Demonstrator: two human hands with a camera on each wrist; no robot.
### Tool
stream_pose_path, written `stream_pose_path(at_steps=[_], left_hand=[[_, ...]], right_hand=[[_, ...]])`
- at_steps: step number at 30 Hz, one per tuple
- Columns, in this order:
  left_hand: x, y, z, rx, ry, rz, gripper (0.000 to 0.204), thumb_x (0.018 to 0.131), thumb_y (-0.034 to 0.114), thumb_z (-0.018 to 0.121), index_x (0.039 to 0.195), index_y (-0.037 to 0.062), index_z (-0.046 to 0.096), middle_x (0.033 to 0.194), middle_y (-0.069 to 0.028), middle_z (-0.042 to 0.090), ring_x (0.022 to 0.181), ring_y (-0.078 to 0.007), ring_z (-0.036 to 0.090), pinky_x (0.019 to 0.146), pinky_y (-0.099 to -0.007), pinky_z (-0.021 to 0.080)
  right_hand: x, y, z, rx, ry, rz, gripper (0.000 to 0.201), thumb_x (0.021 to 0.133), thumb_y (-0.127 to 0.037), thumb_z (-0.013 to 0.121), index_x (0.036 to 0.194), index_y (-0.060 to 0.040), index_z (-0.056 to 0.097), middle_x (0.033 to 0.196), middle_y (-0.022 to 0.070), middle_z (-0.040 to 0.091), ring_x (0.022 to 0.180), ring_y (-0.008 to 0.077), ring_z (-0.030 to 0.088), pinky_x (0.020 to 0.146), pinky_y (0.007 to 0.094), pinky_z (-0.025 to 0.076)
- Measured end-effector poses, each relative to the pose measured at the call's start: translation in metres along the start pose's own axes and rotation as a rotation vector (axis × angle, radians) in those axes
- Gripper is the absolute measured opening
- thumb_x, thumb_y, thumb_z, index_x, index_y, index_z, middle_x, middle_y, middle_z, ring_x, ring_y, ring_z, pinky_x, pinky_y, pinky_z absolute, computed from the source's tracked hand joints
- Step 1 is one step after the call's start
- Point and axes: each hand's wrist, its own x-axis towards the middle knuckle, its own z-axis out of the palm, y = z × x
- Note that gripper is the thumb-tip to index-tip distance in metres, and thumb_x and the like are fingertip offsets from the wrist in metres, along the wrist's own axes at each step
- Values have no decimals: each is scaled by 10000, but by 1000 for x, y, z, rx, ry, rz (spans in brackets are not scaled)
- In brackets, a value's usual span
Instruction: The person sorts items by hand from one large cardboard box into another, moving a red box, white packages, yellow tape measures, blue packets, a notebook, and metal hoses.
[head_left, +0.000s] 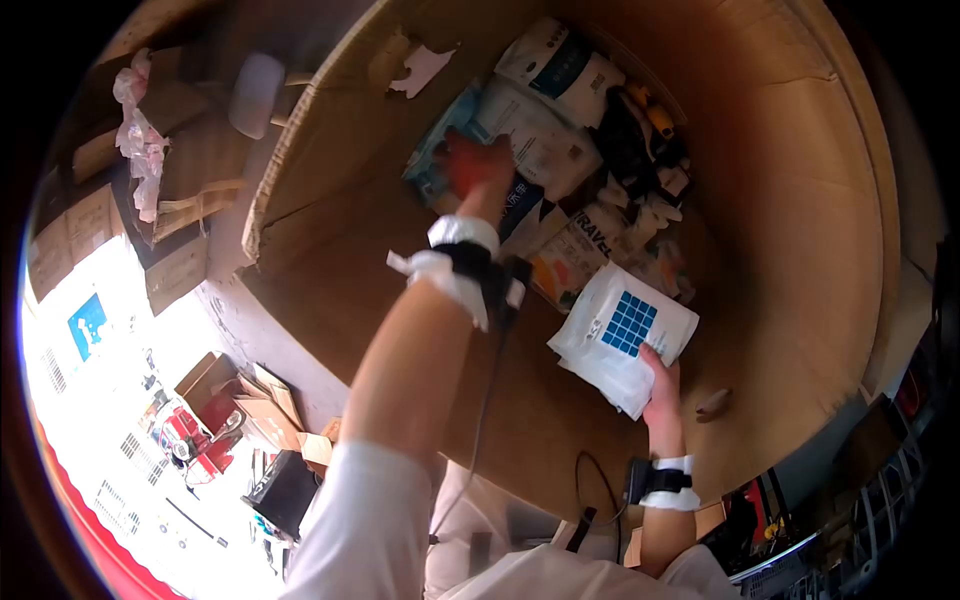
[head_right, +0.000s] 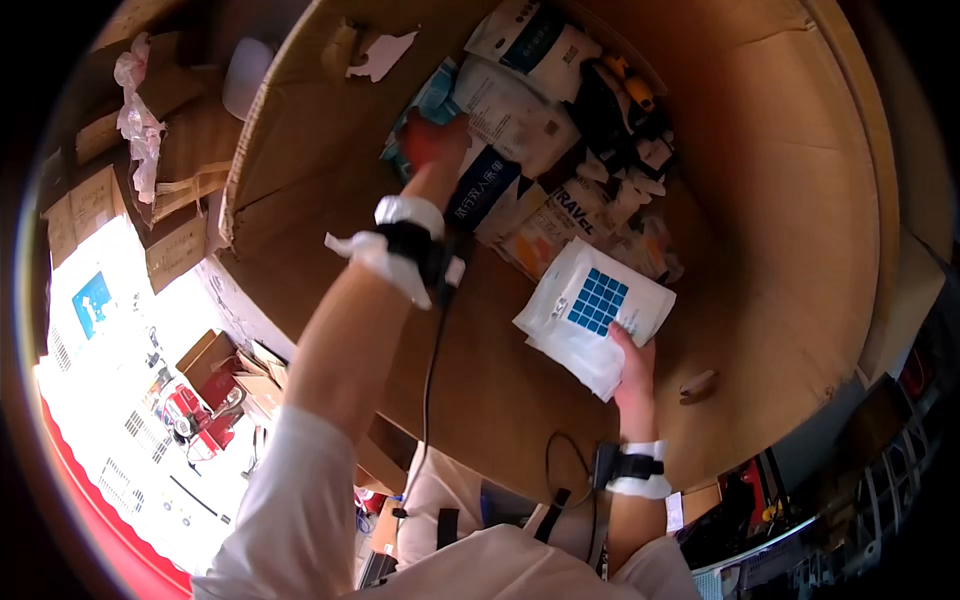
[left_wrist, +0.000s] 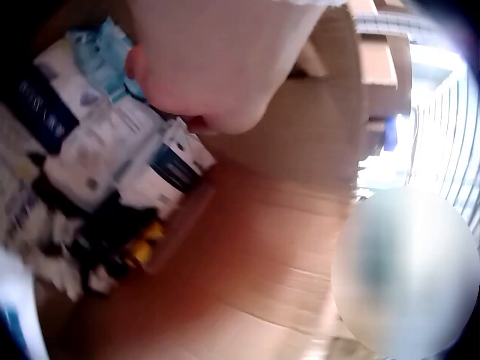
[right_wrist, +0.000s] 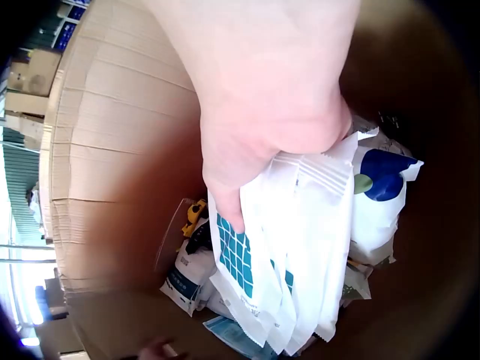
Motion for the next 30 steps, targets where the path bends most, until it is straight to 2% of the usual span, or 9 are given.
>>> stream_pose_path(at_steps=[3,6,9,10,13,16,19,22,30], left_hand=[[75,-65,26,308,13,301,997,772,452,818,1547,48,338,1581,-307,309,1468,-481,315,1132,-595,388],[119,-98,46,655,154,663,960,761,412,839,1507,-10,407,1494,-312,432,1378,-478,447,1106,-536,438],[124,-129,76,662,182,819,1011,796,547,787,1550,44,340,1568,-303,327,1461,-446,340,1118,-529,422],[134,-131,91,661,220,803,843,827,587,743,1422,29,528,1435,-279,528,1323,-437,531,1024,-525,497],[130,-115,96,803,-35,391,626,876,567,703,1157,7,701,1177,-232,706,1079,-441,679,896,-534,554],[137,-126,66,804,59,461,525,919,525,669,938,6,742,1004,-223,748,947,-474,698,809,-525,568],[150,-128,26,759,-7,518,458,941,443,661,982,-7,740,963,-213,751,914,-410,721,809,-468,566],[157,-153,-18,5,-329,479,359,949,323,644,1024,-19,726,959,-163,748,928,-313,718,855,-421,550],[46,-164,-38,-650,-723,-250,470,923,170,580,1345,-27,522,1287,-159,619,1149,-275,625,1028,-417,493]], right_hand=[[-5,12,8,47,74,37,799,846,-136,816,1502,8,384,1399,167,569,1261,298,577,1083,415,470],[-15,29,11,97,122,6,788,861,-161,794,1510,8,381,1422,149,553,1280,296,564,1095,418,454],[-15,46,12,157,160,28,755,877,-190,770,1499,12,393,1414,144,558,1270,291,574,1096,419,456],[-15,47,10,182,162,39,749,879,-188,763,1499,12,393,1415,144,557,1271,290,574,1099,418,454],[-10,56,2,177,125,3,723,890,-170,740,1497,13,391,1405,150,565,1265,288,579,1093,418,460],[-18,46,5,201,196,76,755,849,-111,778,1487,17,395,1377,145,581,1255,271,581,1083,395,458],[-18,44,10,206,216,48,729,865,-102,756,1487,12,395,1378,155,584,1260,283,583,1087,410,464],[-21,46,13,262,178,65,718,880,-119,740,1495,-1,388,1380,157,579,1251,296,592,1081,420,476],[-43,59,28,469,2,-95,591,987,-399,591,1438,-25,514,1372,131,638,1236,273,629,1074,462,513]])
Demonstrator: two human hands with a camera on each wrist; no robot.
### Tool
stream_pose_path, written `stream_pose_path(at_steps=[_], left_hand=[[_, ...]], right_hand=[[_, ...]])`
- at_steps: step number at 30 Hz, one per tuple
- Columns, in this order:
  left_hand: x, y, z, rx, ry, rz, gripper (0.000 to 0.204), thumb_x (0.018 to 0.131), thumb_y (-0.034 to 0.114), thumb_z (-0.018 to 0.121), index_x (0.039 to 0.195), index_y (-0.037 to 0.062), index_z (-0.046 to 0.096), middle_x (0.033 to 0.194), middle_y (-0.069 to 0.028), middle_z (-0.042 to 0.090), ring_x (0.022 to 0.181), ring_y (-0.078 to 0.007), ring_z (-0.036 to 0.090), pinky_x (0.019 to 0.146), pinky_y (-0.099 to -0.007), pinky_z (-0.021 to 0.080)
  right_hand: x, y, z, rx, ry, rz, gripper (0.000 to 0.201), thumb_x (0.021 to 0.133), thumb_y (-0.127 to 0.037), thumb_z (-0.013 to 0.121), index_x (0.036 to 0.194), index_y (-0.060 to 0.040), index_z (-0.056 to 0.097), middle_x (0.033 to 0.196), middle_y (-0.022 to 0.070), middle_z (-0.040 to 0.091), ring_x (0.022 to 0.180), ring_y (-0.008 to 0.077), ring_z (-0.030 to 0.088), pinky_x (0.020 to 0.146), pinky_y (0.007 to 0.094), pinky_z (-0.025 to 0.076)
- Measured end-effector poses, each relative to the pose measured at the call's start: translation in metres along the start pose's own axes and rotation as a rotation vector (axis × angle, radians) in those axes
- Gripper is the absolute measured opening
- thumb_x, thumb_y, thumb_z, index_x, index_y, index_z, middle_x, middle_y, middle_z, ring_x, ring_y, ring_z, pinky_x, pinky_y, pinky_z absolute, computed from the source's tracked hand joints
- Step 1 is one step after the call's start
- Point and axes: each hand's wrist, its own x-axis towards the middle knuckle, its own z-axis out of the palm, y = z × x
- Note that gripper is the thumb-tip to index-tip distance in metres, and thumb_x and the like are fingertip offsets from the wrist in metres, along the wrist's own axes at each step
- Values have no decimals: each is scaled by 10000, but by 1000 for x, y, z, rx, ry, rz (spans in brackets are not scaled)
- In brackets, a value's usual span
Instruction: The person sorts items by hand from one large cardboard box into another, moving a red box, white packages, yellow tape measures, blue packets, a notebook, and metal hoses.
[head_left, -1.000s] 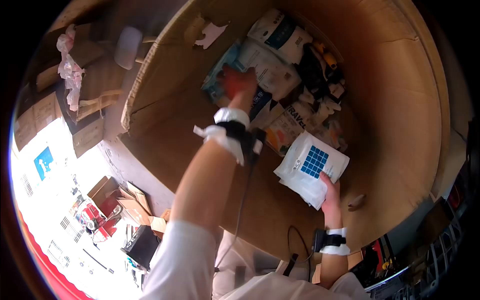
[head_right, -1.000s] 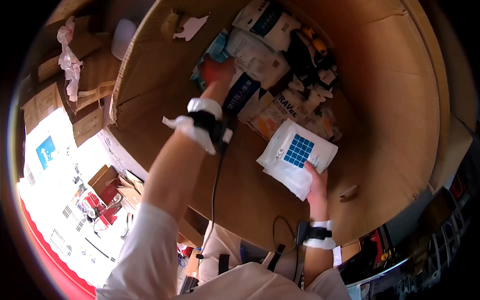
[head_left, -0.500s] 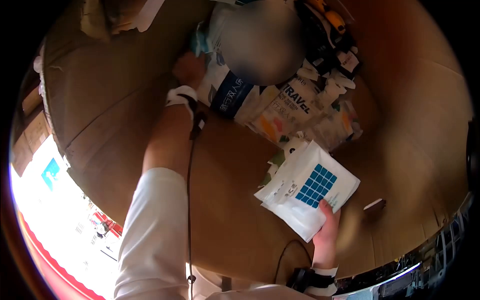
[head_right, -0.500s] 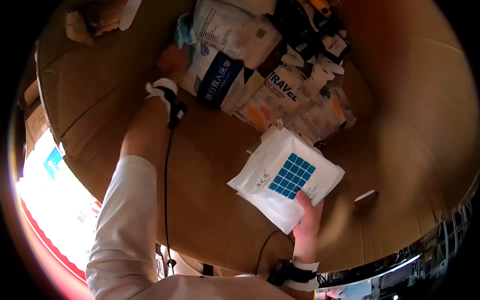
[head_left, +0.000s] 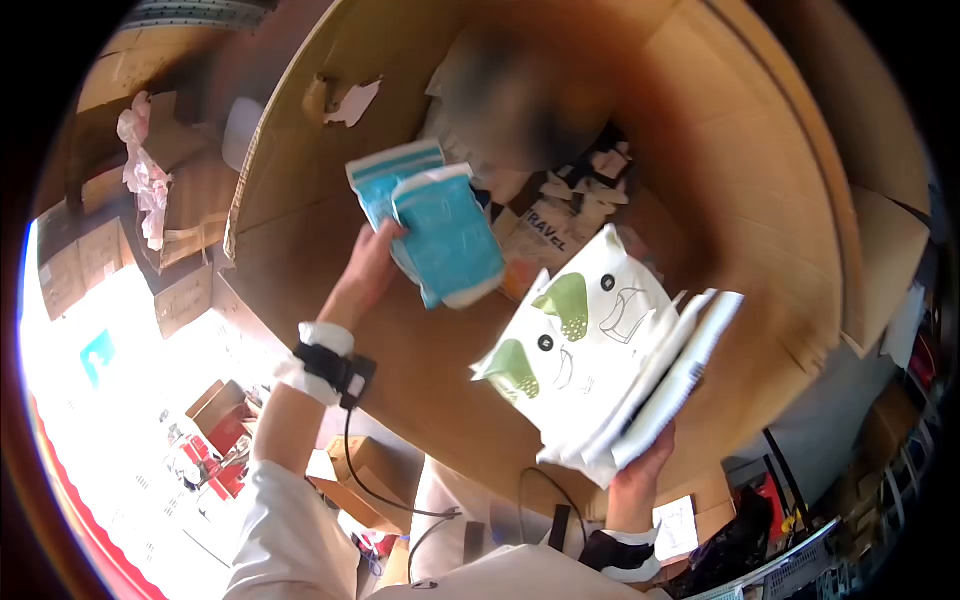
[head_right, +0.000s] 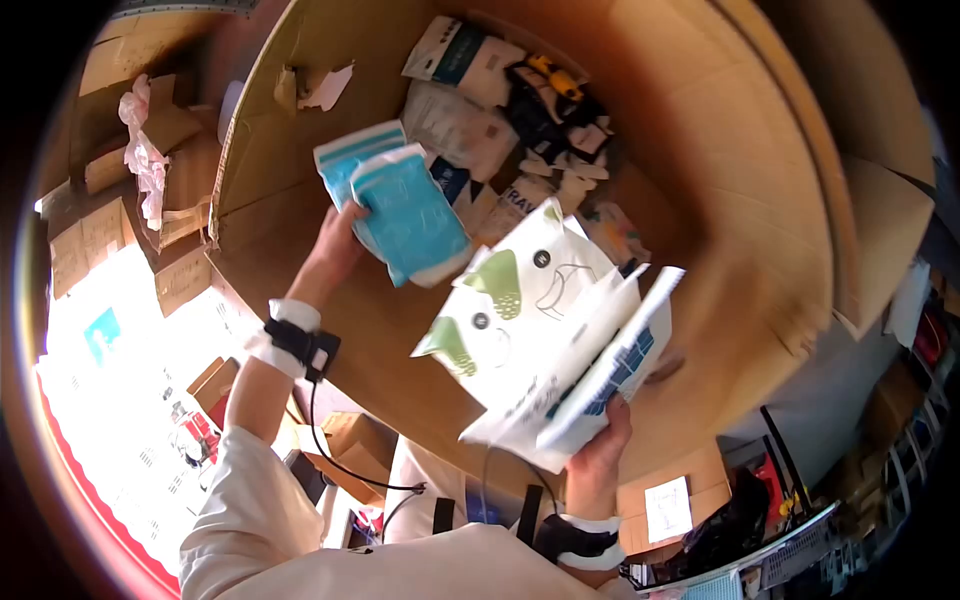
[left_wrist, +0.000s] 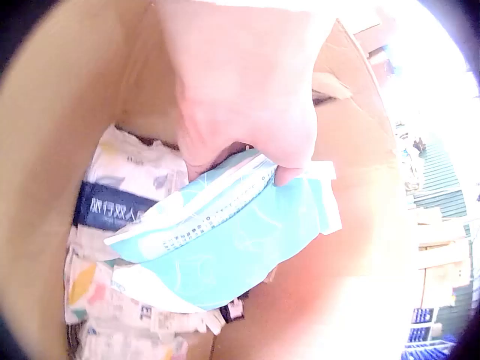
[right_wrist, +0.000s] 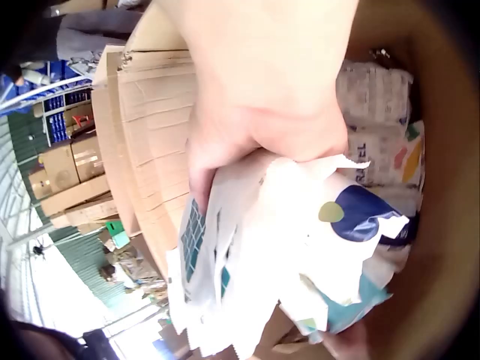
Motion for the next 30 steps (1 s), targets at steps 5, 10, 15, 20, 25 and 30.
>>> stream_pose_path(at_steps=[5,10,15,20,25,30], left_hand=[[-81,-65,107,-63,-254,-101,503,938,188,557,1393,-13,481,1288,-157,606,1151,-284,633,1024,-434,507],[-202,-134,204,-181,-264,-214,512,949,213,553,1405,-7,478,1304,-154,603,1163,-284,631,1028,-438,509],[-354,-185,246,-381,-230,-279,521,960,238,549,1417,-1,475,1320,-151,601,1175,-284,629,1033,-442,511],[-432,-203,266,-496,-168,-275,530,971,263,544,1429,5,472,1336,-148,599,1188,-285,627,1037,-446,513],[-455,-204,292,-546,-188,-203,541,983,287,540,1442,11,469,1352,-145,597,1200,-285,625,1041,-450,515],[-442,-187,355,-555,-249,-133,551,994,312,536,1454,17,466,1369,-142,595,1213,-285,623,1045,-454,517]], right_hand=[[-12,-33,-41,198,-215,2,591,1003,-407,577,1463,-44,504,1361,124,652,1228,265,642,1052,455,543],[-19,-117,-3,87,-357,100,571,910,-296,716,1407,-64,555,1292,101,684,1141,258,683,968,429,573],[-76,-211,-26,-218,-229,75,696,781,-210,821,1387,-33,529,1285,92,655,1178,232,637,1017,372,519],[-131,-240,-45,-389,-267,83,783,766,-219,850,1426,-16,480,1292,87,640,1211,206,604,1037,361,492],[-157,-264,-74,-374,-307,238,825,764,-279,899,1418,-4,478,1297,82,643,1222,182,596,1066,354,476],[-149,-303,-121,-285,-383,282,779,807,-271,890,1431,-47,481,1310,55,647,1214,187,610,1064,359,487]])
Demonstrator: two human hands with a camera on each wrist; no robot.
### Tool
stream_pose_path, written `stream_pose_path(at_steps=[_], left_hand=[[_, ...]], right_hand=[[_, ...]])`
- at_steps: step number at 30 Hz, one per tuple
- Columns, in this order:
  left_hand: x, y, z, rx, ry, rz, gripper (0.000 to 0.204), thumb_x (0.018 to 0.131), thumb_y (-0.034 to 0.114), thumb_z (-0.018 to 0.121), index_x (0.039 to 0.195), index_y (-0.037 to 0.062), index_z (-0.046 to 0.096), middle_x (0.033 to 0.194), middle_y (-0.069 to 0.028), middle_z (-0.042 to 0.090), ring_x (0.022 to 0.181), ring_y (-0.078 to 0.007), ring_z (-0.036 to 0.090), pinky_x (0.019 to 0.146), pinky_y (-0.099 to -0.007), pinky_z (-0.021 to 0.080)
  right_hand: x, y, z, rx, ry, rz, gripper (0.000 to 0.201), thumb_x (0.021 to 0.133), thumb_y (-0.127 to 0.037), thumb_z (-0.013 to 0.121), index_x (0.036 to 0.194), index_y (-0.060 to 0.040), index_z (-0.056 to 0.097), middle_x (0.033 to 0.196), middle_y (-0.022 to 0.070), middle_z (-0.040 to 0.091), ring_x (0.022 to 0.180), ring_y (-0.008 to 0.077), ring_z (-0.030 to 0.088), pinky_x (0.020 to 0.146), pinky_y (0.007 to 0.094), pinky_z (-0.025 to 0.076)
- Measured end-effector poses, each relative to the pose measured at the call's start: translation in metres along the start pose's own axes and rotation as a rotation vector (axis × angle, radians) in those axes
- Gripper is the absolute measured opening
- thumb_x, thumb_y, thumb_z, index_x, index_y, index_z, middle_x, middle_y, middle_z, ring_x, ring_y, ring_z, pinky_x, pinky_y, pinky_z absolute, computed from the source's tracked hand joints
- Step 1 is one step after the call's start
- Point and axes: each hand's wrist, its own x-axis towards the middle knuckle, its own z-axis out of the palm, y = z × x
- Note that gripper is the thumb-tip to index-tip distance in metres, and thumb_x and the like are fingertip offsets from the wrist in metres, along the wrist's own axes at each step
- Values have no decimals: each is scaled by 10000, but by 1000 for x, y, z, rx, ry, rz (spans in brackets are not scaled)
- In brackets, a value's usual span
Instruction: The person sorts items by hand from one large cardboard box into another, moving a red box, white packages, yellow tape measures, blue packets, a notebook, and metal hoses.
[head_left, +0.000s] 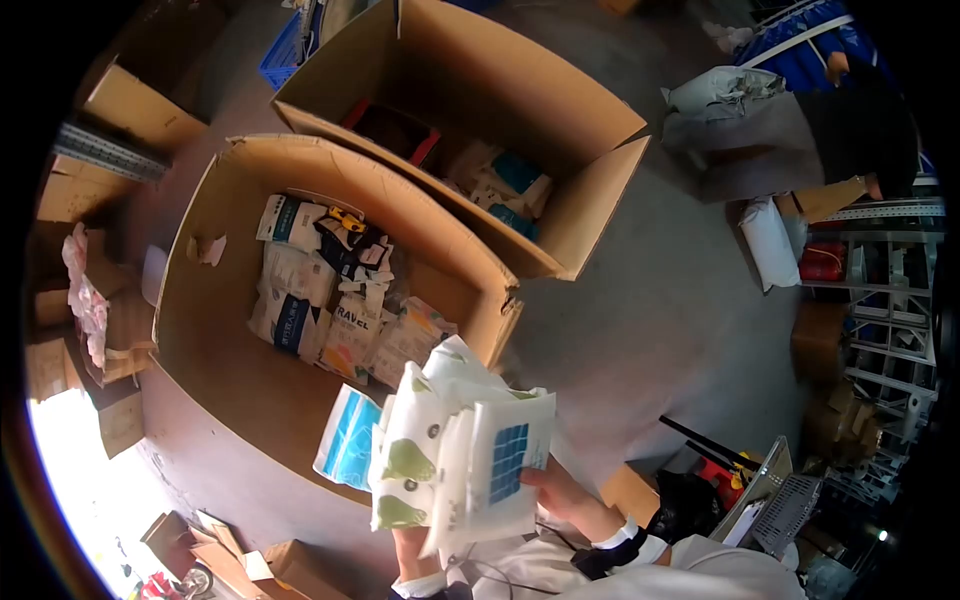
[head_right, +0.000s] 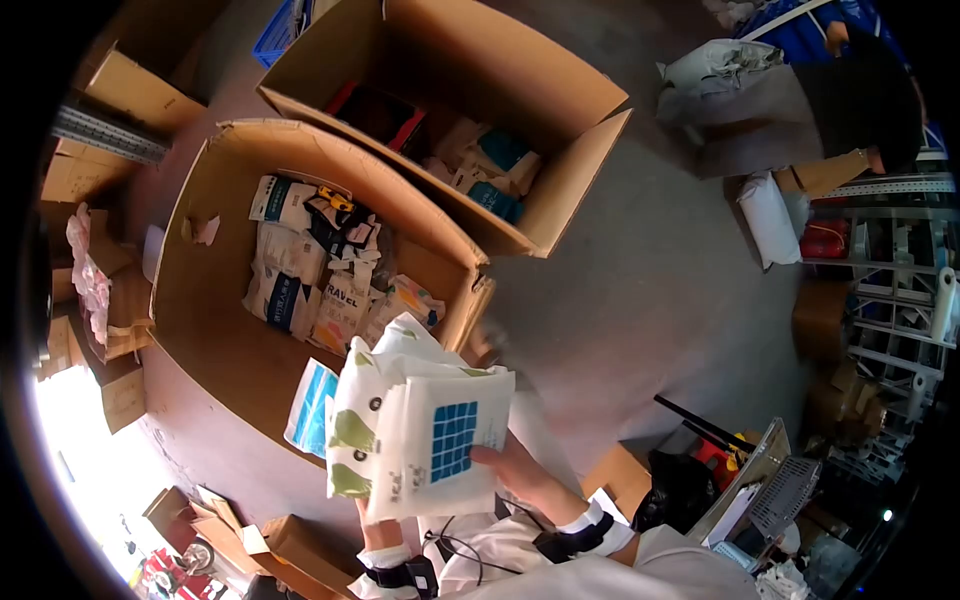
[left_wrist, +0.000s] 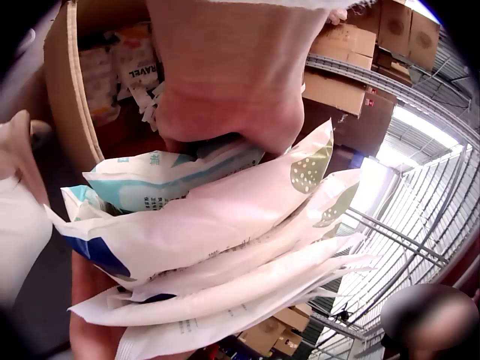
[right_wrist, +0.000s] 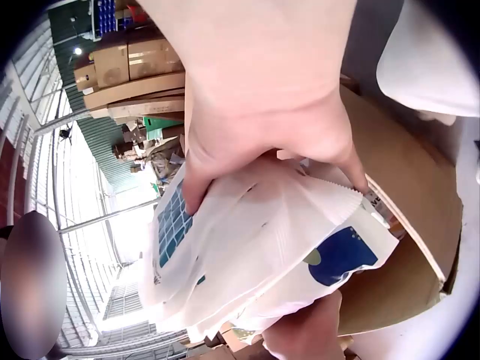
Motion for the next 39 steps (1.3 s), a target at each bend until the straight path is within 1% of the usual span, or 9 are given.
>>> stream_pose_path(at_steps=[6,10,12,19,23,29,32,36,39], left_hand=[[52,-34,101,-32,55,-2,565,1007,342,531,1468,24,462,1388,-139,592,1228,-285,621,1051,-459,519],[101,-60,198,-72,86,-9,574,1016,362,528,1478,29,459,1401,-136,591,1238,-285,619,1054,-462,520],[133,-62,247,-97,48,2,578,1020,372,526,1483,31,458,1407,-135,590,1243,-285,618,1056,-464,521],[312,18,384,-250,-225,198,595,1036,407,520,1500,40,454,1430,-131,587,1260,-286,615,1062,-470,524],[431,54,390,-373,-155,129,566,1024,485,514,1407,71,556,1368,-132,643,1216,-297,639,1052,-492,519],[578,66,384,-295,79,-13,584,1016,504,401,1303,56,643,1304,-138,688,1169,-301,657,1082,-481,480],[640,31,362,-198,154,-103,778,946,672,327,1327,68,633,1388,-167,636,1286,-376,572,1116,-547,408],[718,-63,329,-328,231,62,712,1020,639,326,1360,88,620,1324,-146,677,1143,-336,665,983,-450,550],[731,-135,343,-24,707,-51,702,1033,607,312,1363,63,608,1380,-141,626,1226,-311,583,1077,-386,421]], right_hand=[[-1,-56,-96,164,67,75,848,811,-234,890,1486,-27,421,1414,79,587,1262,203,588,1092,382,470],[9,-174,-149,151,-18,-90,844,842,-171,856,1535,-64,385,1460,77,549,1333,223,544,1116,393,465],[14,-220,-180,240,130,-99,803,875,-187,822,1538,-71,384,1472,75,538,1330,229,547,1115,389,467],[131,-392,-116,-223,143,-374,709,951,-304,693,1556,-112,377,1502,51,518,1365,236,514,1146,426,420],[245,-449,-88,-275,148,-292,716,898,-320,792,1487,-78,466,1402,22,585,1299,169,541,1095,333,402],[381,-480,-93,-197,220,-56,633,957,-515,662,1439,-123,539,1381,17,633,1245,203,601,1017,384,493],[420,-480,-121,-222,342,26,667,901,-550,709,1409,-144,563,1356,32,643,1224,230,605,1006,415,483],[472,-476,-213,-393,414,142,752,854,-567,750,1487,-264,479,1507,-14,503,1397,249,429,1080,627,340],[484,-492,-284,-540,571,396,782,862,-579,716,1519,-251,449,1529,3,474,1417,282,397,1092,612,341]])
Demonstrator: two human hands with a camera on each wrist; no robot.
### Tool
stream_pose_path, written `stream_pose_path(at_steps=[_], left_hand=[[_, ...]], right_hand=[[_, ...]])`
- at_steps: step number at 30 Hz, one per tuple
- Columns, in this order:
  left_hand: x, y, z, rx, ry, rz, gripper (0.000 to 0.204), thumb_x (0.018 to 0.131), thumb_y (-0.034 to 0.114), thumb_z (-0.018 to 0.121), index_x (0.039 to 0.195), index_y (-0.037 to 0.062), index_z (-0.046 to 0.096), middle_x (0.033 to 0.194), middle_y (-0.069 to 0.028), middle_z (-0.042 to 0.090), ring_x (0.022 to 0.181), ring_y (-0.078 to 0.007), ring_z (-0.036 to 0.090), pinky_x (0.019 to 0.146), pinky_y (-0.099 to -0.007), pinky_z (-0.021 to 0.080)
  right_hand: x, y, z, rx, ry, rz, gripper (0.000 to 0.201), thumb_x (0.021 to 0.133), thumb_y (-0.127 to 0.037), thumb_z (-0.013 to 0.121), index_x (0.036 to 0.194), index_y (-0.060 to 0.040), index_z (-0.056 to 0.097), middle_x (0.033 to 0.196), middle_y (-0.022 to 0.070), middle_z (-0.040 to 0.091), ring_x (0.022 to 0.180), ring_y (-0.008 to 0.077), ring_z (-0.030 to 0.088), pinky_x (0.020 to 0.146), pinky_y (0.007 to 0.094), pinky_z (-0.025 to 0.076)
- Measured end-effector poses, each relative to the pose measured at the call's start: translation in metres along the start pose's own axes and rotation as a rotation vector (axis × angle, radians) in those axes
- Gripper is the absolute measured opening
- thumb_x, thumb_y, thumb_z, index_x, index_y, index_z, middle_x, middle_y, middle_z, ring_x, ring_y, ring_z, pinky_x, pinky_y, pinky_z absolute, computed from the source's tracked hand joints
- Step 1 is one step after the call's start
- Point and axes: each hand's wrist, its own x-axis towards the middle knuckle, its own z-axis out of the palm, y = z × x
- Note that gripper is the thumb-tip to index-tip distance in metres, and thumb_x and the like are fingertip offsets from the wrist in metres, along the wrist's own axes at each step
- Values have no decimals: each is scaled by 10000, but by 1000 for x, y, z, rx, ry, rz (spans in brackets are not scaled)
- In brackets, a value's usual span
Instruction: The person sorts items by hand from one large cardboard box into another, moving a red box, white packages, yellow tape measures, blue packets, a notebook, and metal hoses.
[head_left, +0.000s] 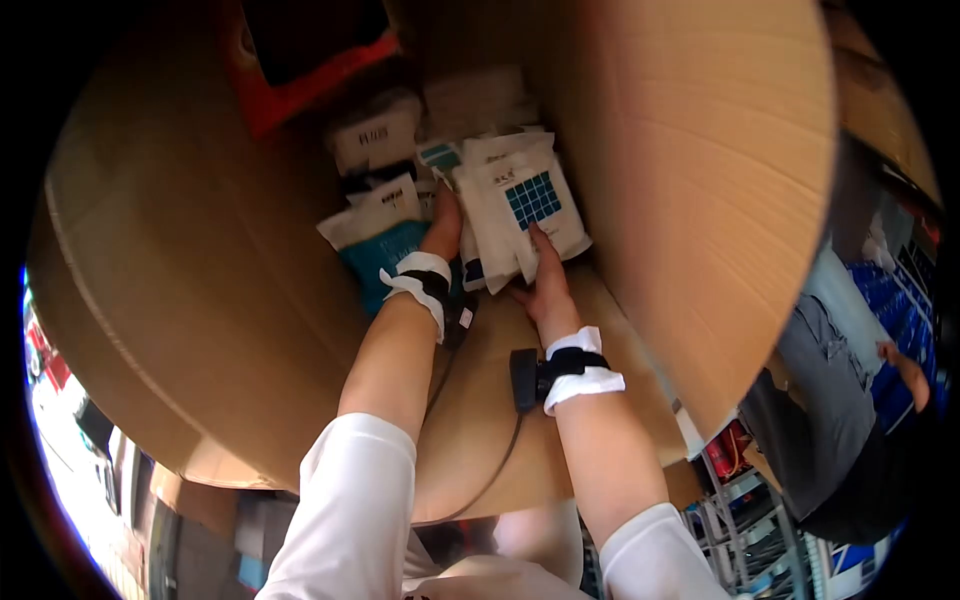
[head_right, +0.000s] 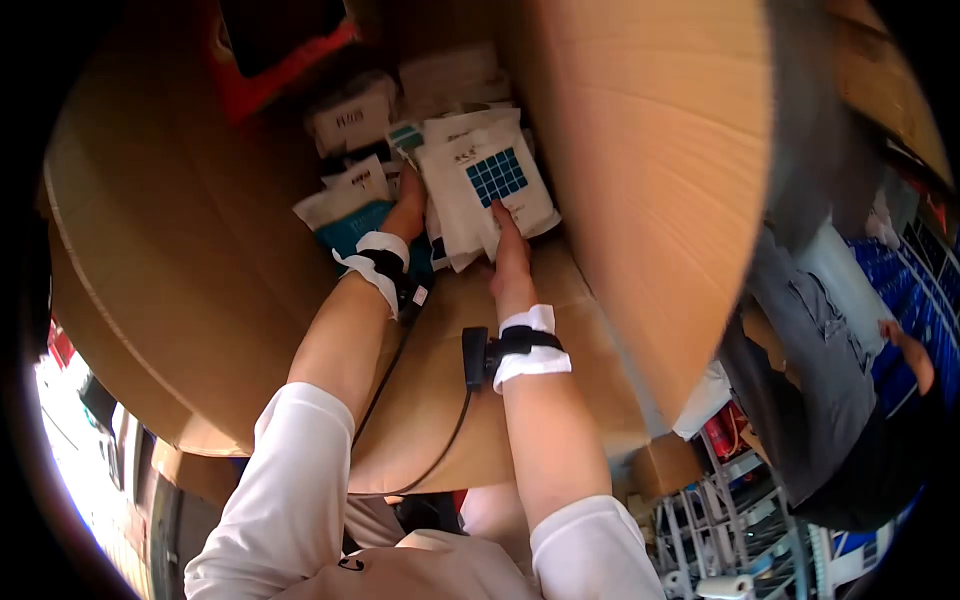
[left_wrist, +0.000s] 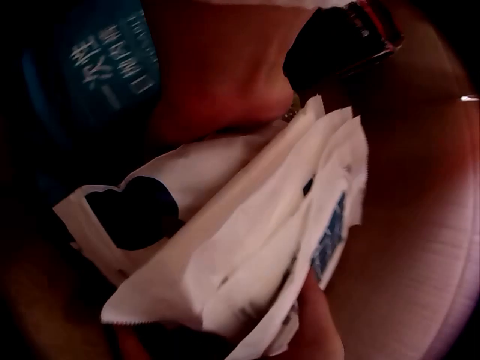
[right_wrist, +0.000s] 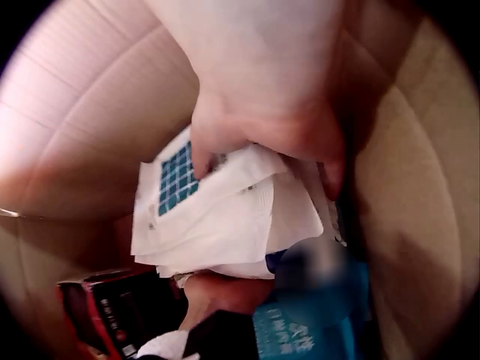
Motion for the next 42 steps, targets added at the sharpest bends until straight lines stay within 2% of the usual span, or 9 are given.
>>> stream_pose_path(at_steps=[6,9,13,22,24,30,33,36,42], left_hand=[[-31,-42,-2,-449,15,261,619,1026,477,457,1405,-4,548,1367,-163,610,1220,-311,550,1072,-380,383],[-90,-26,8,361,189,644,715,975,388,621,1535,16,380,1537,-258,438,1359,-399,490,1126,-420,381],[-62,-54,-3,702,85,612,805,956,332,673,1603,86,260,1634,-302,247,1416,-472,420,1138,-457,403],[-25,-76,-32,473,-6,713,611,1003,283,595,1557,119,398,1394,-234,598,1277,-464,557,1086,-465,450],[-76,-48,-15,457,84,308,608,1004,300,584,1554,109,407,1448,-242,559,1329,-439,535,1111,-454,431],[-263,8,-41,35,-52,257,586,991,323,568,1502,55,465,1386,-277,596,1300,-429,568,1093,-451,449],[-362,49,-106,-40,-336,636,431,1023,264,553,1386,37,593,1276,-231,678,1198,-388,645,1024,-427,496],[-454,96,-244,-77,-471,897,329,1020,171,583,1312,41,661,1183,-180,726,1084,-292,704,942,-379,538],[-414,-38,-505,-397,1343,532,541,948,89,667,1434,60,431,1359,-123,504,1235,-258,508,1086,-390,387]], right_hand=[[7,-6,-2,-262,183,70,746,895,-637,640,1483,-193,520,1448,78,545,1310,305,521,976,525,529],[-8,-38,-20,-811,62,208,730,899,-638,638,1397,-105,598,1194,126,717,1116,332,677,921,488,565],[-58,-68,19,-1784,347,-295,615,922,-547,645,1207,-1,641,1073,230,740,1070,388,699,893,451,563],[71,-24,17,-1531,4,-683,600,830,-280,725,1292,26,496,1286,333,596,1191,498,592,988,510,507],[64,-31,-2,-1553,-219,-752,659,757,-179,774,1294,62,478,1325,314,587,1242,463,580,1041,490,479],[-19,-33,-41,-1554,-415,-529,700,920,-249,702,1513,-7,420,1404,199,603,1287,362,582,1086,399,451],[-37,-11,-72,-1753,-374,-1054,515,936,-282,651,1373,-20,574,1266,180,683,1164,353,656,1031,392,489],[-149,4,45,-1631,-70,-731,459,956,-279,602,1322,-2,613,1157,178,725,1131,365,669,999,387,499],[-312,98,168,-1091,-175,-1204,300,1009,-94,573,1281,29,605,1124,88,686,1038,171,635,916,283,497]])
